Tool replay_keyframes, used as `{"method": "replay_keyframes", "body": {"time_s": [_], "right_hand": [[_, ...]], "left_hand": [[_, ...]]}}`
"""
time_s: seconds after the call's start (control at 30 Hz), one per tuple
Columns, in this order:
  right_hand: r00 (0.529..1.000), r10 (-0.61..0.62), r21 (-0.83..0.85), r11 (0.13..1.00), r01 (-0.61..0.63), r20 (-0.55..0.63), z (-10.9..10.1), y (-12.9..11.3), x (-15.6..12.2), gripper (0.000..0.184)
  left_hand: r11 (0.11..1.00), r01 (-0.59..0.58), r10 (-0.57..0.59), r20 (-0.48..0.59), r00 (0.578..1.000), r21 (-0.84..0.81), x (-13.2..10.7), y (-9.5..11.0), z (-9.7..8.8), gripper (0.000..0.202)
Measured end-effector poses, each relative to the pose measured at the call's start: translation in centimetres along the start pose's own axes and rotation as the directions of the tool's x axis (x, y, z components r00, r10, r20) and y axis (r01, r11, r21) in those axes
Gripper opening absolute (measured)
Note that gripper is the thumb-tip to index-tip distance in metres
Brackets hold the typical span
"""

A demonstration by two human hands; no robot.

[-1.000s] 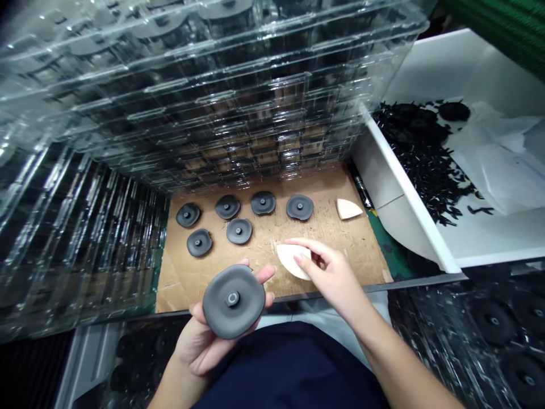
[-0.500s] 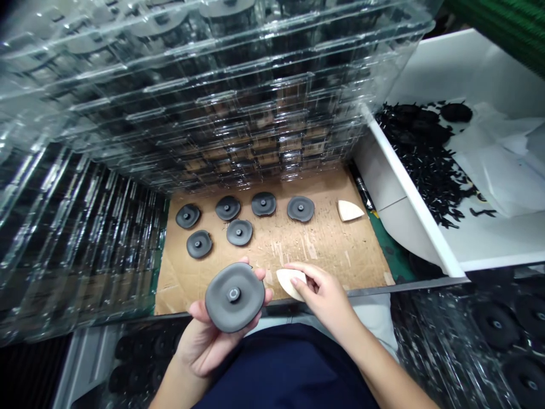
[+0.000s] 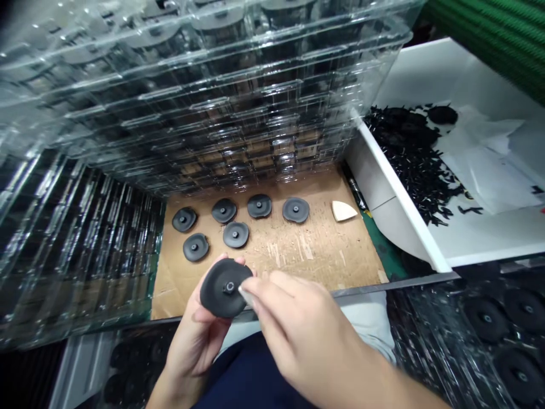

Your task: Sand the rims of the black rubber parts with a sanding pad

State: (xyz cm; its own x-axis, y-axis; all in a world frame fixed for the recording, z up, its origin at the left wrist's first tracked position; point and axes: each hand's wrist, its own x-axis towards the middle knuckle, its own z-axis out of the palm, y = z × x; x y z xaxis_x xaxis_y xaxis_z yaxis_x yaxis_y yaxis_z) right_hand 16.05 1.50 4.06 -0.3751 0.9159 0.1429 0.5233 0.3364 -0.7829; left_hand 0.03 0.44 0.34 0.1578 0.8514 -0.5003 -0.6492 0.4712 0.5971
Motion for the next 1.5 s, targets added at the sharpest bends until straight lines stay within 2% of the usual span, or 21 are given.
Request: {"method": "replay_keyframes", "body": {"time_s": [0.07,0.17,0.2,0.23,0.3,0.37,0.47,0.57,0.7,0.8,0.87,0.93,1.0,1.03,1.07,1.17,1.2,1.27,1.33,1.4,1.5], "right_hand": [[1.0,0.016,0.007,1.0,-0.016,0.016,0.3,0.3,0.3,0.023],[0.986,-0.042,-0.101,0.995,0.026,-0.159,0.7,0.1,0.6,0.027],[0.986,-0.034,-0.09,0.996,0.019,-0.164,0.7,-0.1,0.5,0.028],[0.993,0.0,-0.033,0.999,-0.003,-0.119,0.6,-0.3,0.2,0.028],[0.992,0.103,0.169,0.979,-0.114,0.073,0.1,-0.5,-0.6,0.026],[0.953,0.194,0.344,0.9,-0.267,0.231,-0.4,0.0,-1.6,0.021],[0.903,0.355,0.457,0.78,-0.428,0.242,-0.7,2.0,-2.8,0.015],[0.869,0.464,0.485,0.727,-0.485,0.172,-0.6,3.5,-3.3,0.022],[0.894,0.442,0.37,0.844,-0.389,-0.069,-0.5,2.2,-2.3,0.018],[0.955,0.177,0.223,0.967,-0.124,-0.237,-0.4,-0.3,-0.9,0.026],[0.97,-0.064,0.145,0.984,0.1,-0.235,-0.2,-1.5,0.1,0.029],[0.98,-0.172,0.155,0.97,0.185,-0.097,-0.1,-2.0,0.9,0.025],[0.983,-0.147,0.179,0.976,0.127,0.106,-0.1,-2.0,1.4,0.02],[0.981,-0.119,0.165,0.982,0.094,0.15,-0.1,-1.9,1.7,0.019],[0.987,-0.108,0.133,0.987,0.091,0.123,0.0,-1.9,1.9,0.02],[0.969,-0.199,0.061,0.976,0.209,-0.145,0.4,-2.0,2.0,0.027],[0.962,-0.222,0.094,0.967,0.239,-0.16,0.4,-2.1,1.8,0.028],[0.977,-0.212,0.214,0.954,0.208,-0.005,-0.2,-2.0,1.2,0.026],[0.979,-0.12,0.239,0.968,0.079,0.164,-1.4,-1.8,0.4,0.025],[0.982,-0.015,0.131,0.991,-0.01,0.19,-2.4,-1.6,-0.3,0.026],[0.992,0.051,-0.063,0.997,-0.045,0.113,-2.9,-1.7,-0.8,0.022]], "left_hand": [[1.0,-0.006,0.006,-0.004,1.0,-0.013,0.0,0.0,0.1,0.059],[0.999,-0.045,0.044,-0.038,0.998,-0.028,0.1,0.1,0.3,0.058],[0.998,-0.052,0.051,-0.042,0.998,-0.023,0.1,0.2,0.3,0.06],[0.999,-0.052,0.051,-0.036,0.998,-0.017,0.1,0.2,0.3,0.061],[0.999,-0.043,0.043,-0.019,0.999,-0.017,0.1,0.3,0.1,0.058],[0.998,-0.044,0.044,0.004,0.999,-0.042,0.0,0.3,-0.1,0.055],[0.995,-0.049,0.052,0.045,0.998,-0.082,0.1,0.3,-0.1,0.054],[0.996,-0.035,0.039,0.052,0.998,-0.076,0.1,0.5,0.5,0.055],[0.998,-0.015,0.015,0.006,1.0,-0.059,-0.1,0.4,1.3,0.053],[0.999,-0.008,0.007,-0.022,1.0,-0.041,-0.5,-0.1,1.5,0.048],[1.0,0.013,-0.014,-0.037,0.999,-0.028,-0.7,-0.3,1.3,0.045],[0.999,0.041,-0.041,-0.048,0.998,-0.015,-0.7,-0.5,0.9,0.053],[0.998,0.058,-0.058,-0.066,0.996,-0.008,-0.6,-0.6,0.6,0.061],[0.997,0.077,-0.077,-0.062,0.995,0.0,-0.6,-0.6,0.5,0.061],[0.995,0.099,-0.099,-0.052,0.994,0.008,-0.5,-0.6,0.5,0.059],[0.985,0.169,-0.169,-0.008,0.986,0.02,-0.5,-0.5,0.8,0.048],[0.983,0.182,-0.182,-0.011,0.983,0.018,-0.6,-0.4,0.9,0.049],[0.982,0.19,-0.19,-0.035,0.981,0.003,-0.6,-0.2,0.9,0.052],[0.982,0.191,-0.191,-0.03,0.981,-0.004,-0.6,-0.2,0.6,0.056],[0.982,0.189,-0.189,-0.003,0.982,-0.003,-0.5,-0.4,0.4,0.061],[0.982,0.187,-0.187,0.016,0.982,-0.019,-0.3,-0.7,0.5,0.064]]}}
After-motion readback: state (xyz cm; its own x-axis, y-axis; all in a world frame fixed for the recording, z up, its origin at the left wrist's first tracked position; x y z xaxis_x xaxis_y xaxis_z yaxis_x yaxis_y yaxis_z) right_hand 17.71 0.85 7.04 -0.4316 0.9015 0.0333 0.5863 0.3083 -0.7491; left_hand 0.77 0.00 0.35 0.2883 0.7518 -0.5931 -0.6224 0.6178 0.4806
